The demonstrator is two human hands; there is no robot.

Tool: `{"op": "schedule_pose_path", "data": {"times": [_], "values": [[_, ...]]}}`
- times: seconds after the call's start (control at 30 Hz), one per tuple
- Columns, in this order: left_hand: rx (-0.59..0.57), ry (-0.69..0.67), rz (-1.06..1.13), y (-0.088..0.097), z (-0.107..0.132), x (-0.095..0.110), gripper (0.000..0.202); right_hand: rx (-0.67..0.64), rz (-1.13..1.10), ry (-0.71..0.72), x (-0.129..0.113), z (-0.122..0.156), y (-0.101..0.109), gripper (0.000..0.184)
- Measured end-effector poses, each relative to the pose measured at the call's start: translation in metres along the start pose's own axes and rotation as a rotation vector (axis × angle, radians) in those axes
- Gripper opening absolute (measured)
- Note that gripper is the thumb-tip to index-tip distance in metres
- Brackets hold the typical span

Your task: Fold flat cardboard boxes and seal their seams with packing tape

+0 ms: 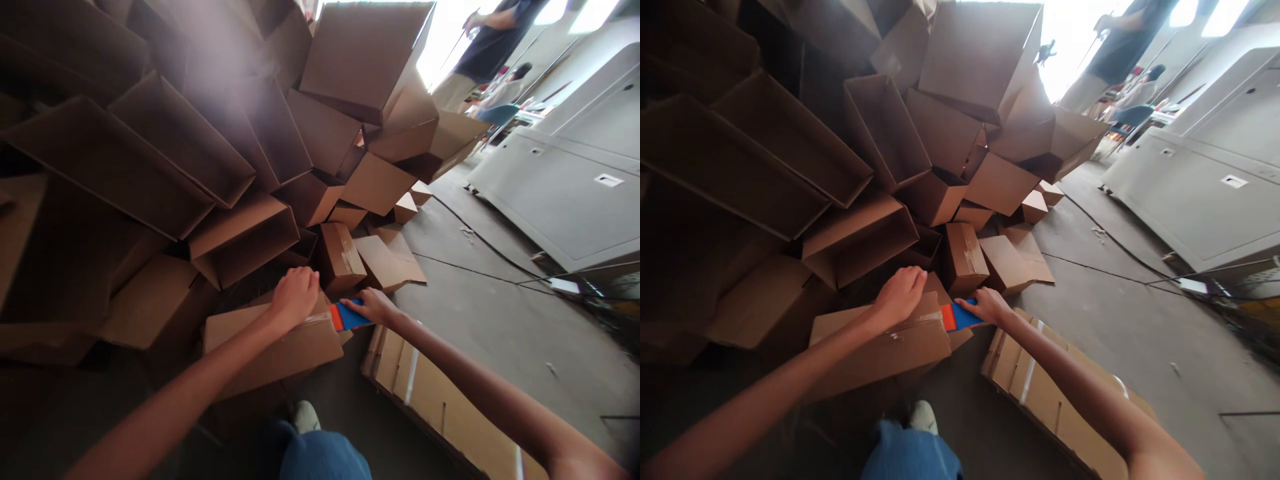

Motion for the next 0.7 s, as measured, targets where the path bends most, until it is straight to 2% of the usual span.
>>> {"op": "schedule_pose_path", "data": {"times": [0.07,0.13,0.23,0.3,0.5,0.63,0.7], "values": [[0.018,-0.024,-0.008,-0.013,-0.003,0.019,0.042,-0.006,-0.001,0.000,0.001,-0.001,-0.002,0.081],[0.036,-0.026,-0.068,-0.033,-0.003,0.029,0.042,-0.013,0.001,-0.001,0.003,-0.001,-0.003,0.082],[-0.015,0.009,-0.097,-0.064,-0.003,0.027,0.043,-0.023,0.003,-0.007,0.004,0.001,-0.004,0.084],[-0.028,0.020,-0.103,-0.075,-0.004,0.022,0.044,-0.027,0.002,-0.014,0.003,0.002,-0.003,0.083],[-0.037,0.039,-0.113,-0.075,-0.006,0.015,0.043,-0.042,-0.023,0.008,0.001,0.004,0.011,0.078],[-0.039,0.048,-0.107,-0.074,-0.005,0.017,0.041,-0.133,-0.080,0.104,0.001,0.016,0.030,0.069],[-0.040,0.054,-0.107,-0.074,-0.005,0.017,0.040,-0.174,-0.050,0.132,0.001,0.024,0.038,0.074]]}}
Point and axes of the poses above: each hand's wrist, its own z-axis away from the middle knuckle, its own y-axis out of the back of the hand, x = y × z, the point moved 3 cm from there along -z, towards the middle knuckle, and after that the axes turned 4 degrees about x, right-handed, at the moved point
